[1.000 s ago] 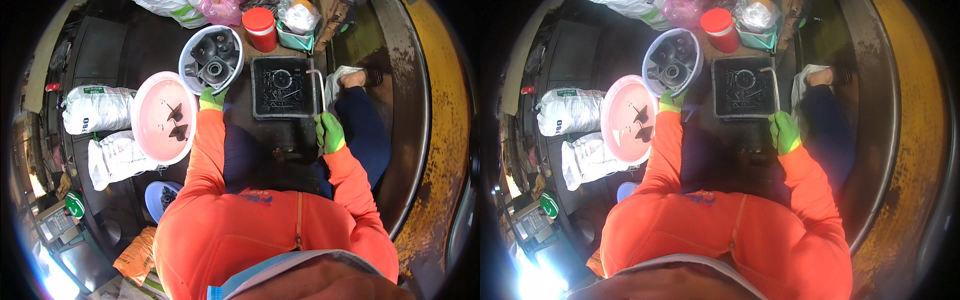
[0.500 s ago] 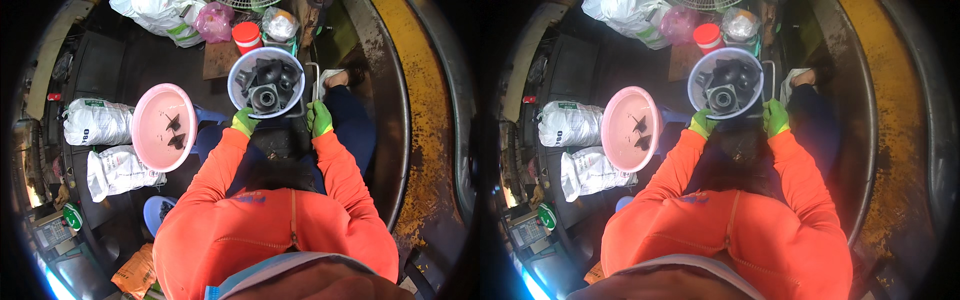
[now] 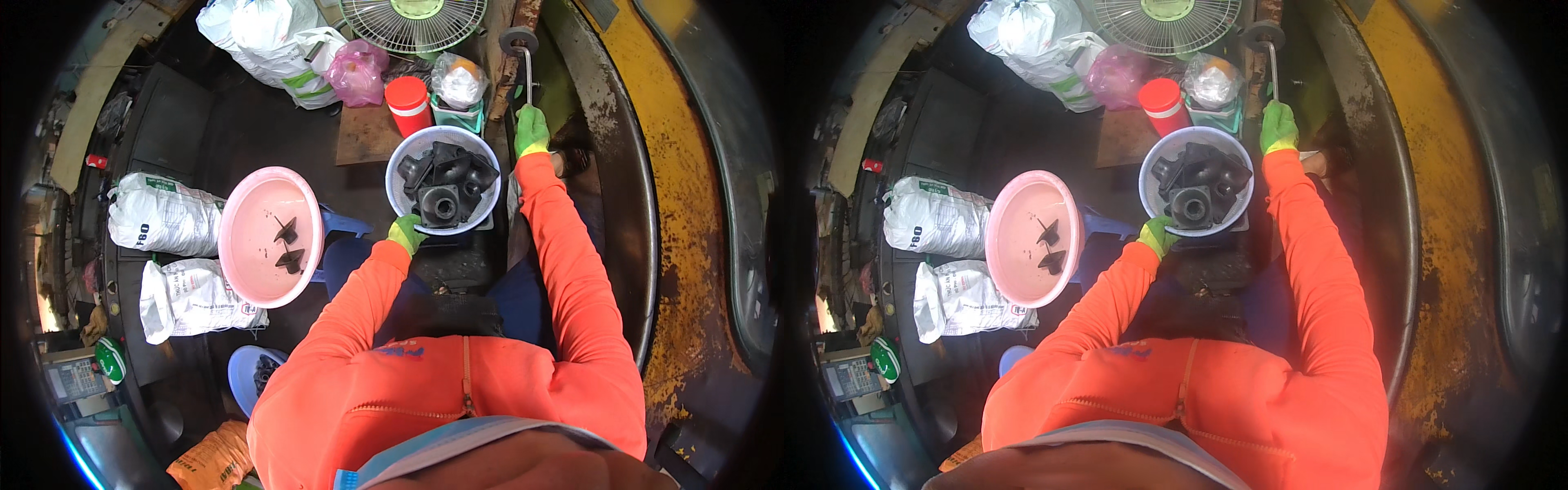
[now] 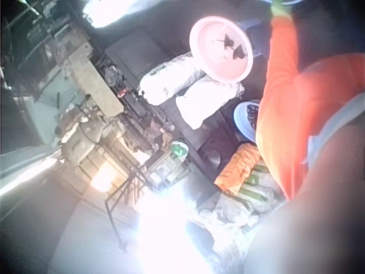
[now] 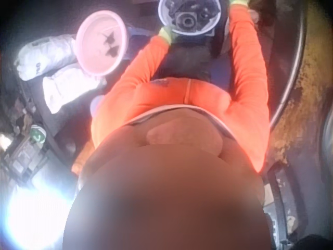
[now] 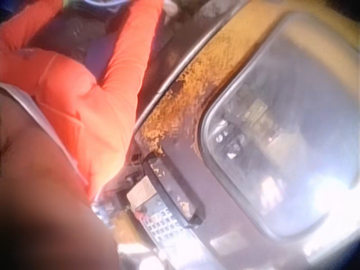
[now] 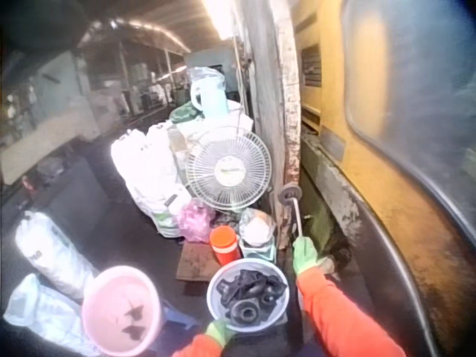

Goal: The person uses a wrench to tighten a bolt on a black plastic part, then places it into a white bucket. They repeat this process with additional parts, occasionally inspecting them by hand before moving them to the bucket.

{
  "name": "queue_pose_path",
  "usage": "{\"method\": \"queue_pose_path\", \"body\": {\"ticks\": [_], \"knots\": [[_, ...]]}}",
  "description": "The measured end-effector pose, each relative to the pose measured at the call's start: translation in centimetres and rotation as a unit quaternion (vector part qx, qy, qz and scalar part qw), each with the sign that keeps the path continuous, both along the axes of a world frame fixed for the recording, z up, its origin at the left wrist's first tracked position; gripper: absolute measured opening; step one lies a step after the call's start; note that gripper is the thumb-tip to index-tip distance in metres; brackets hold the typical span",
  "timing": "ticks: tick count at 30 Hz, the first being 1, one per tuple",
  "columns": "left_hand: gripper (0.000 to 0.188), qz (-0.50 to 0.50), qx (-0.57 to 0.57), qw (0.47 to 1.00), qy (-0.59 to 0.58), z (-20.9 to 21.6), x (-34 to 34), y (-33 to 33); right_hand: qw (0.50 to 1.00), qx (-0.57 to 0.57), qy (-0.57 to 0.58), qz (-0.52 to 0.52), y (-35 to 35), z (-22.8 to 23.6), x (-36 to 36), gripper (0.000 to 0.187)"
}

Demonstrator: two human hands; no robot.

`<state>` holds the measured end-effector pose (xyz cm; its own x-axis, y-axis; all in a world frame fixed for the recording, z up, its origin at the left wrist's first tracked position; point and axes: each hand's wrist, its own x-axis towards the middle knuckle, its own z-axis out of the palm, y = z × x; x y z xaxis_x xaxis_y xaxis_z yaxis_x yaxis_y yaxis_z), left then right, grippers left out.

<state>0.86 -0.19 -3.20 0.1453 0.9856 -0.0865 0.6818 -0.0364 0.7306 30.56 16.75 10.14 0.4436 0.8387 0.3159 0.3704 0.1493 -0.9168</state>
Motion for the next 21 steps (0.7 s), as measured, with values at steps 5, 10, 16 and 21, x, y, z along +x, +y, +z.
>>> {"method": "queue_pose_path", "body": {"ticks": [5,10,16,21], "knots": [[0.026,0.143,-0.205,0.931,-0.265,2.8,0.1,0.3,0.999,0.011,0.006,-0.043,1.5,-1.6,-0.9,0.043],[0.035,0.255,-0.225,0.882,-0.325,4.3,-0.4,0.6,0.997,-0.054,-0.06,-0.015,2.5,-2.5,-0.5,0.047],[0.072,0.319,-0.06,0.855,-0.404,6.9,-2.1,-1.1,0.997,0.01,0.079,-0.018,4.9,-1.2,0.3,0.058],[0.059,0.21,-0.032,0.906,-0.367,10.2,-1.3,-2.1,0.989,0.021,-0.141,-0.029,9.7,0.4,2.7,0.066]]}}
